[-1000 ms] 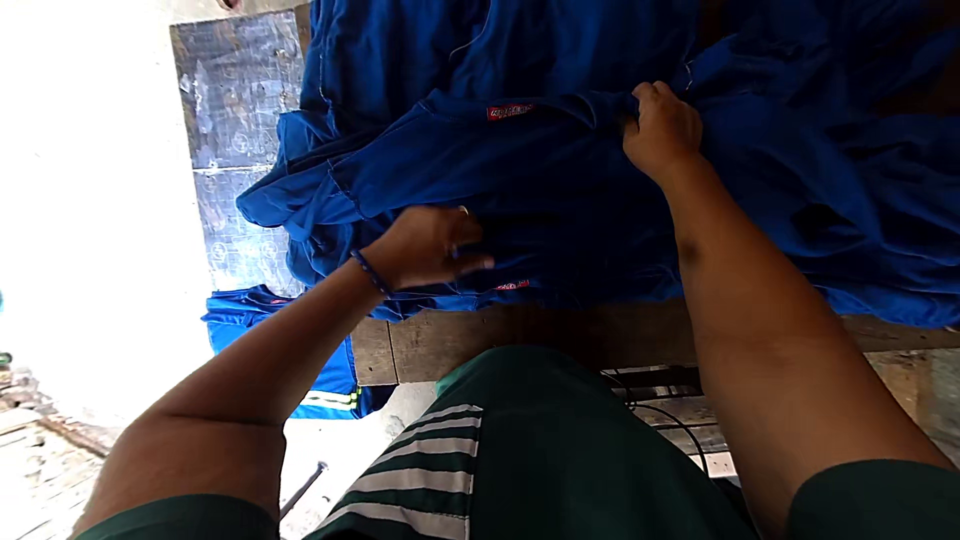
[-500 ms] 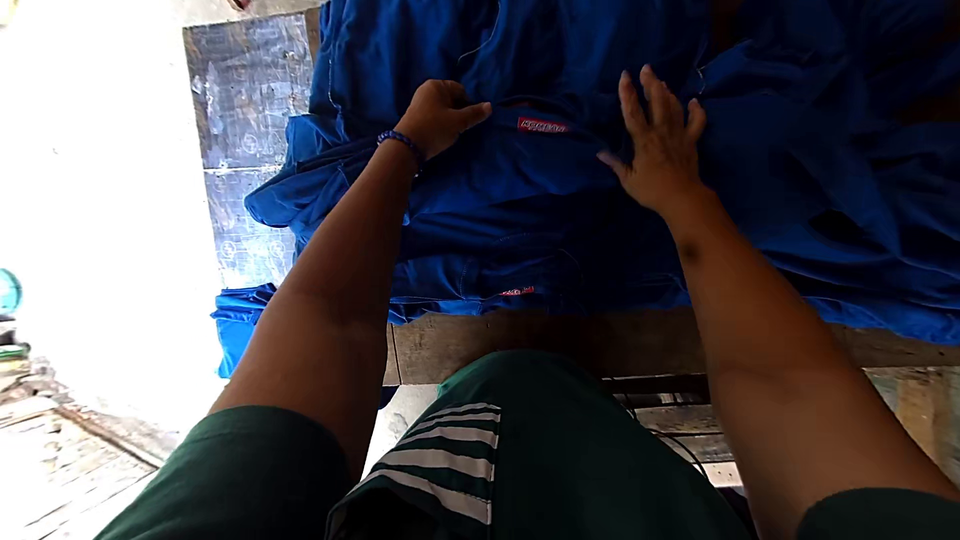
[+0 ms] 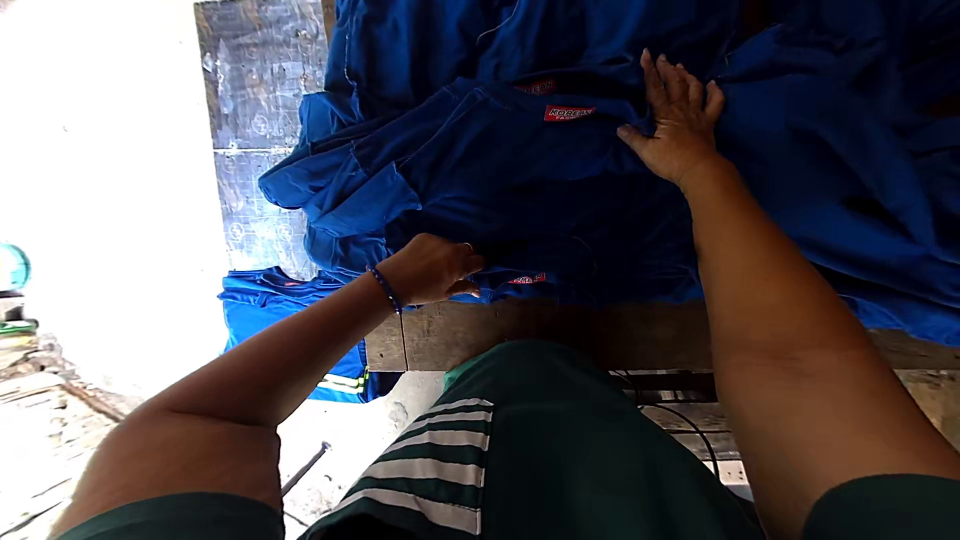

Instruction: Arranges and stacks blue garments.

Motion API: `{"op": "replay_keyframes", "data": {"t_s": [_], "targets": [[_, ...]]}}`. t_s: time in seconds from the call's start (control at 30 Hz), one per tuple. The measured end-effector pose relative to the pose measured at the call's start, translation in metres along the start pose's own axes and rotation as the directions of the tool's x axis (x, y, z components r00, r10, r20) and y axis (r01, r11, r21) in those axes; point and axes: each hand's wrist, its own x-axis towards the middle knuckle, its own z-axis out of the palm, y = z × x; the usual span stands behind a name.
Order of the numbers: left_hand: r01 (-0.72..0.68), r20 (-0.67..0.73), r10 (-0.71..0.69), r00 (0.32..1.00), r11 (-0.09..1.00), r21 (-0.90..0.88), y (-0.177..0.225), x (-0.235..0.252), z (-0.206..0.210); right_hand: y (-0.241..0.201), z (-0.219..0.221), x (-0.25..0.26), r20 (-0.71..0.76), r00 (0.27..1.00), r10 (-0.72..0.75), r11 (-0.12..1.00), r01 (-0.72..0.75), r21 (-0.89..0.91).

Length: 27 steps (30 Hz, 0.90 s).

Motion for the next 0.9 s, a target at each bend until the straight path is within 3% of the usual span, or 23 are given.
{"op": "replay_keyframes", "data": {"t_s": [0.1, 0.23, 0.33, 0.43, 0.5, 0.57, 0.7, 0.73, 0.8, 0.83, 0.9], "targets": [[-0.005, -0.186, -0.007, 0.983, 0.998, -0.065, -0.014, 0.001, -0.032, -0.002, -0.001, -0.003, -0.029, 0.999, -0.03, 1.0, 0.03, 0.002], [0.238, -0.344, -0.294, 0.892, 0.951, -0.195, -0.059, 0.031, -0.087, -0.007, -0.007, -0.015, -0.058, 0.998, -0.026, 0.999, 0.028, 0.046], [0.327, -0.32, -0.471, 0.822, 0.851, -0.411, -0.107, 0.064, -0.091, -0.021, -0.015, -0.036, -0.167, 0.984, -0.067, 0.993, 0.082, 0.086], [0.409, -0.205, -0.621, 0.757, 0.694, -0.592, -0.134, 0.09, -0.079, -0.042, -0.014, -0.066, -0.377, 0.884, -0.278, 0.954, 0.298, -0.004], [0.455, -0.149, -0.668, 0.729, 0.636, -0.623, -0.141, 0.098, -0.077, -0.046, -0.002, -0.069, -0.351, 0.826, -0.441, 0.896, 0.43, -0.115], [0.478, -0.129, -0.674, 0.728, 0.633, -0.61, -0.138, 0.097, -0.075, -0.04, 0.012, -0.055, -0.186, 0.871, -0.455, 0.889, 0.433, -0.149], [0.483, -0.348, -0.624, 0.7, 0.772, -0.414, -0.11, 0.08, -0.078, -0.023, 0.02, -0.008, -0.028, 0.953, -0.303, 0.95, 0.299, -0.095], [0.462, -0.445, -0.567, 0.693, 0.823, -0.331, -0.095, 0.072, -0.076, -0.023, 0.02, -0.002, -0.011, 0.959, -0.284, 0.956, 0.283, -0.082], [0.258, -0.627, -0.293, 0.722, 0.955, -0.149, -0.058, 0.052, -0.055, -0.021, 0.023, -0.003, -0.011, 0.959, -0.282, 0.957, 0.28, -0.074], [0.125, -0.629, -0.14, 0.765, 0.99, -0.068, -0.039, 0.044, -0.041, -0.019, 0.024, -0.004, -0.025, 0.958, -0.287, 0.956, 0.284, -0.079], [-0.114, -0.438, 0.093, 0.894, 0.993, -0.022, -0.013, 0.03, -0.006, -0.019, 0.024, -0.003, -0.028, 0.961, -0.276, 0.958, 0.273, -0.089]]}}
